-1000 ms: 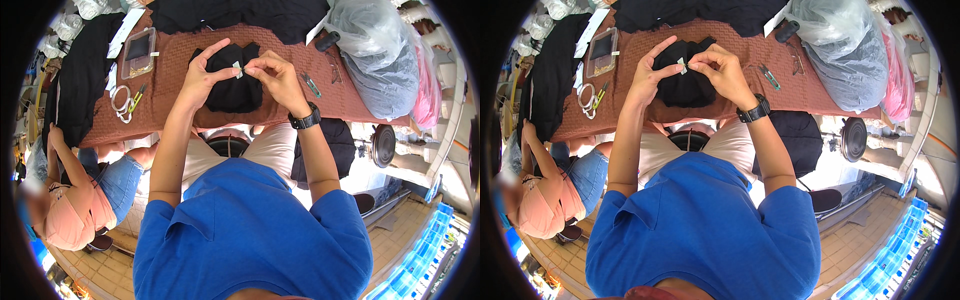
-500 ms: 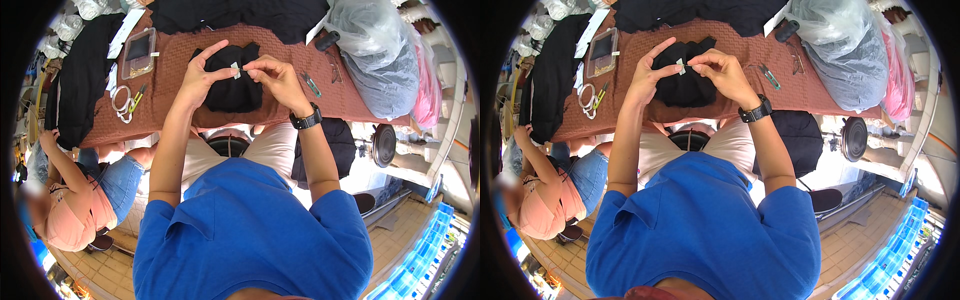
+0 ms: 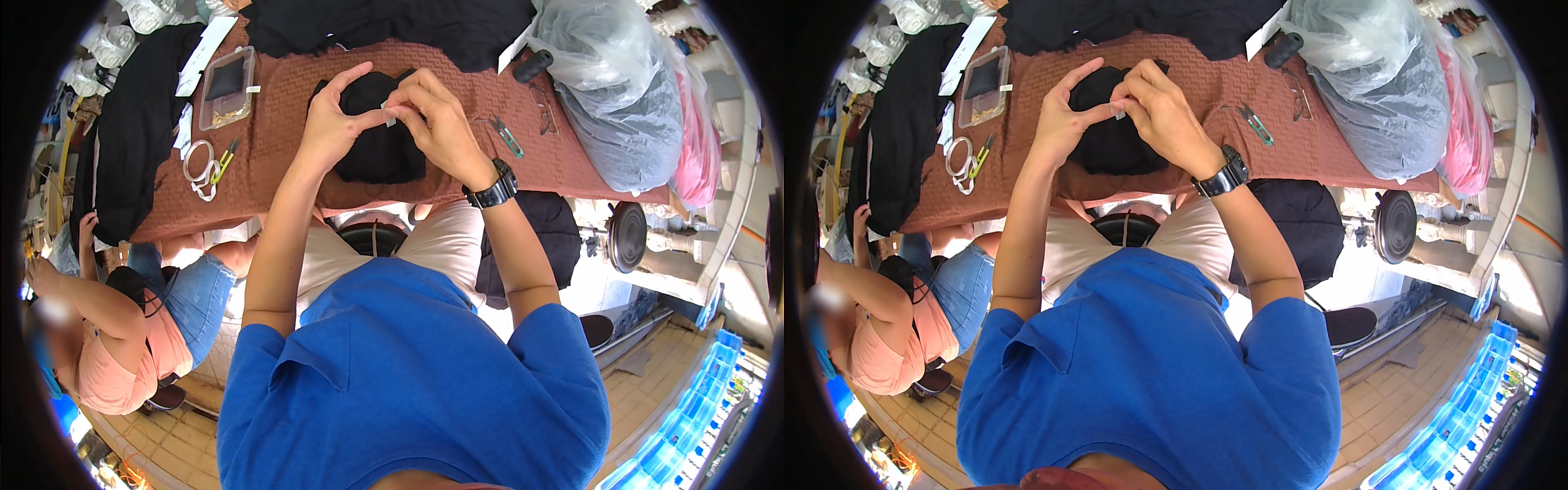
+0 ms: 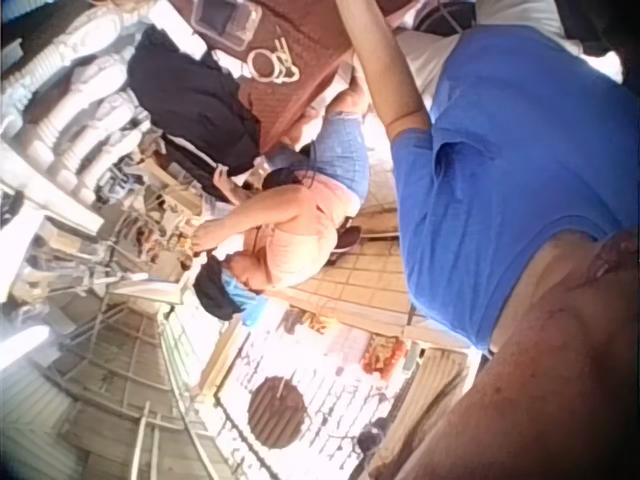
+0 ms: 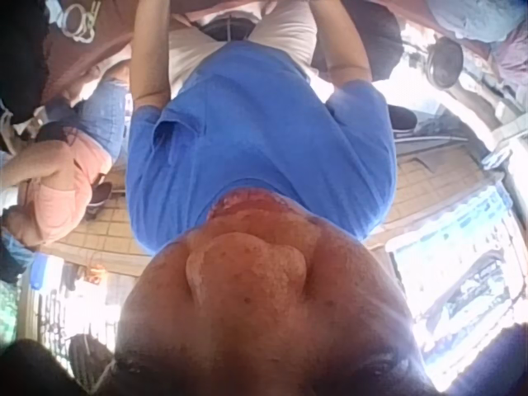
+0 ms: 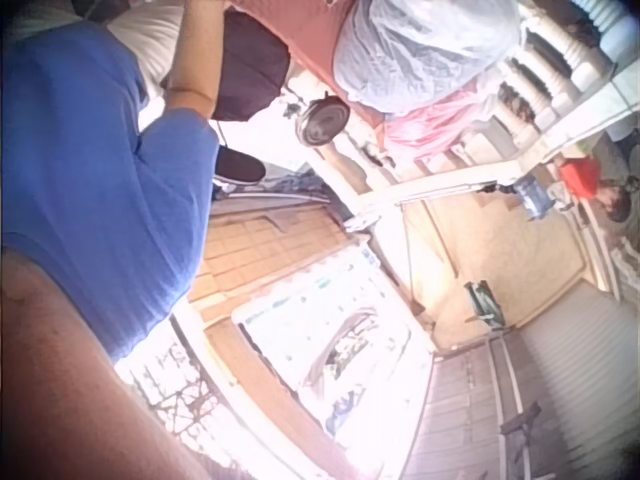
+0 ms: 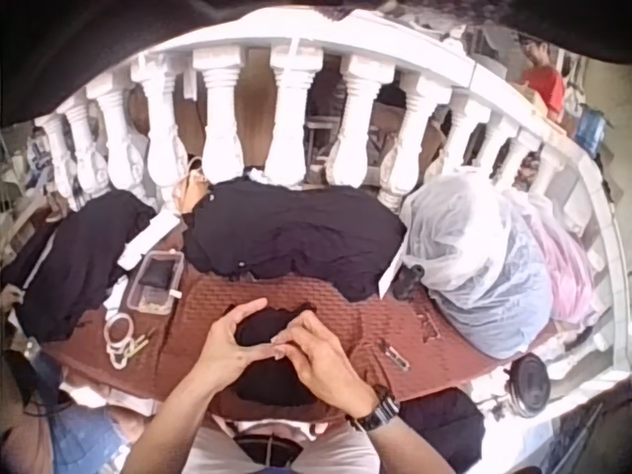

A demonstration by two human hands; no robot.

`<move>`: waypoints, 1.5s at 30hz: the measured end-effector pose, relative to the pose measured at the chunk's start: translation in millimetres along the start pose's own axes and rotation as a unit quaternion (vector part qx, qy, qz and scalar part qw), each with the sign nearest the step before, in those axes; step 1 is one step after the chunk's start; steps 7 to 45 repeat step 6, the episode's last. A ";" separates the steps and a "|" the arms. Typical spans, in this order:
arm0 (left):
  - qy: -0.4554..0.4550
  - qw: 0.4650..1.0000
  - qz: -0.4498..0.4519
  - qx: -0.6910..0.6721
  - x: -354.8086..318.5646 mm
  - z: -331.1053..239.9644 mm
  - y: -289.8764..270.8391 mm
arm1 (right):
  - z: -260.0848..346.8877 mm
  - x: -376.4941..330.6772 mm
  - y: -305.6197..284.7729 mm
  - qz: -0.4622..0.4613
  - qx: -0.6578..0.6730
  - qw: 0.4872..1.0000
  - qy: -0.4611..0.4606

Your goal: The person sews by hand, attaching a white label or small piece of material to a black garment. The person handles several black fabric pieces one at a time, positioning them on a work surface and using a needle and thread.

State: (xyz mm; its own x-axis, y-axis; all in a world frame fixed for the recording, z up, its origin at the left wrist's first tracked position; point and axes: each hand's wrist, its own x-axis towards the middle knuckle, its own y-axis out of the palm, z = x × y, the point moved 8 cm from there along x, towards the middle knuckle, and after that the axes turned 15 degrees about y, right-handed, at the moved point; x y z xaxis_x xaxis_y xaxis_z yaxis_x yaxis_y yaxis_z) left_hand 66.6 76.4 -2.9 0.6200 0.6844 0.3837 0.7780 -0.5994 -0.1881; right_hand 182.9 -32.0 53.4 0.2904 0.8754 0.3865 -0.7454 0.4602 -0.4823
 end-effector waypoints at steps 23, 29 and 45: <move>0.001 0.998 -0.015 0.054 -3.0 17.0 -11.6 | 78.1 6.6 -80.9 -0.086 0.206 0.971 -0.082; 0.001 0.998 -0.015 0.054 -3.0 17.0 -11.6 | 78.1 6.6 -80.9 -0.086 0.206 0.971 -0.082; 0.001 0.998 -0.015 0.054 -3.0 17.0 -11.6 | 78.1 6.6 -80.9 -0.086 0.206 0.971 -0.082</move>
